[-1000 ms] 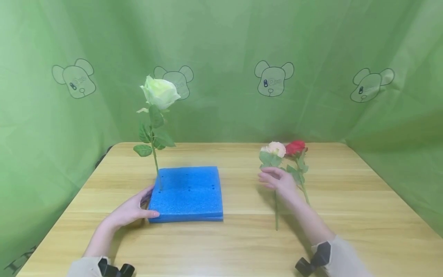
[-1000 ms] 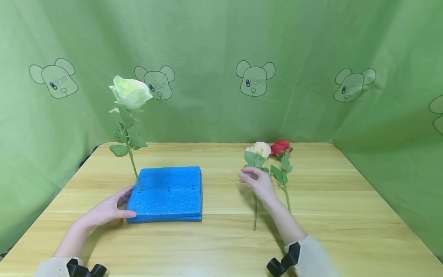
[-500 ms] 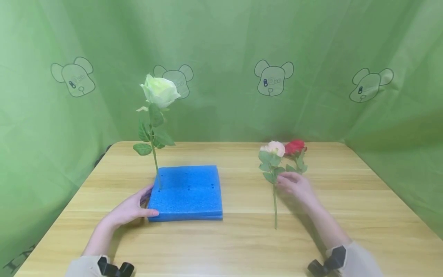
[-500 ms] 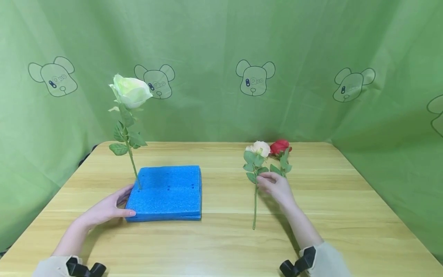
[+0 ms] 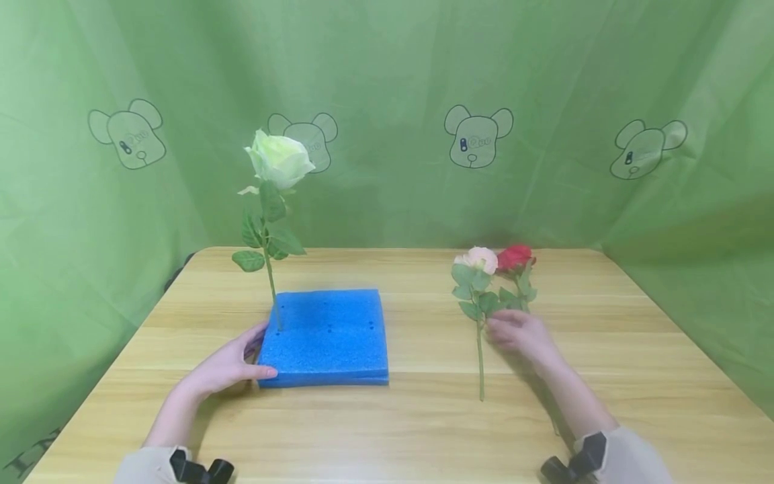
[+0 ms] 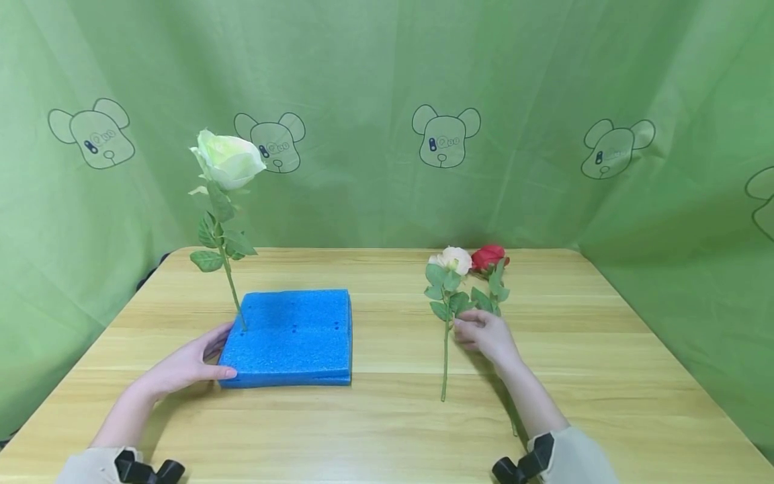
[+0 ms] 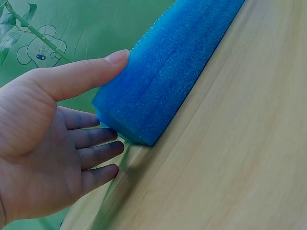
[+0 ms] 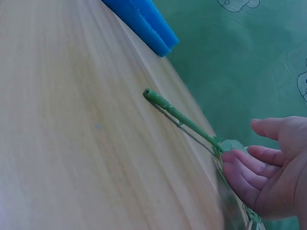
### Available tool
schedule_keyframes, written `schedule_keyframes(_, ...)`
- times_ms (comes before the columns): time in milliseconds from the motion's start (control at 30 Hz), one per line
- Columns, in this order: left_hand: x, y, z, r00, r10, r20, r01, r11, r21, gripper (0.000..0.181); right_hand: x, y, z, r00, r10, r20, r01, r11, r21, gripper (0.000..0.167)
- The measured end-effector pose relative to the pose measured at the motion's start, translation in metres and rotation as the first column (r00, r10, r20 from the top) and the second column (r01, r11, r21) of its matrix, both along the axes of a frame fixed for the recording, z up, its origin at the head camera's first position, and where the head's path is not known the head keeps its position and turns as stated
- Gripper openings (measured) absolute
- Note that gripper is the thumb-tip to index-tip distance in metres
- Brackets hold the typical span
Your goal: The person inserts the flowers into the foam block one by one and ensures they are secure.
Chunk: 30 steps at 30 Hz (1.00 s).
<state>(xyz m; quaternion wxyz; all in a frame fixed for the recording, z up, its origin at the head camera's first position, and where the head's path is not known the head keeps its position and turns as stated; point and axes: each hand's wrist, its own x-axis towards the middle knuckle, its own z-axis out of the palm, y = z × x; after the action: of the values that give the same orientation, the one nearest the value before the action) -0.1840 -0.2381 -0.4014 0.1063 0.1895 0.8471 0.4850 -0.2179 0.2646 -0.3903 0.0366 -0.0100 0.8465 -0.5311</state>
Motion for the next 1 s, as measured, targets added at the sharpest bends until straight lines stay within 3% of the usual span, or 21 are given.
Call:
schedule_keyframes(300,0.0,0.0,0.0,1.0,-0.003,0.003,0.003,1.0,0.001,0.097,-0.004,-0.003,-0.007,1.0,0.007,0.022,-0.007,1.0,0.003,0.053)
schedule_keyframes(700,0.0,-0.001,0.0,1.0,0.015,-0.008,-0.016,0.999,-0.03,0.097,-0.011,-0.011,-0.013,1.0,0.008,-0.002,-0.008,0.988,0.153,0.048)
schedule_keyframes(833,-0.001,-0.001,-0.001,1.0,0.02,-0.01,-0.021,0.999,-0.042,0.098,-0.012,-0.015,-0.013,0.999,0.005,-0.033,0.002,0.977,0.212,0.049)
schedule_keyframes(1000,-0.001,-0.001,-0.004,1.0,0.028,-0.004,-0.028,0.999,-0.046,0.099,-0.009,-0.021,-0.012,0.998,-0.006,-0.056,0.025,0.939,0.344,0.049)
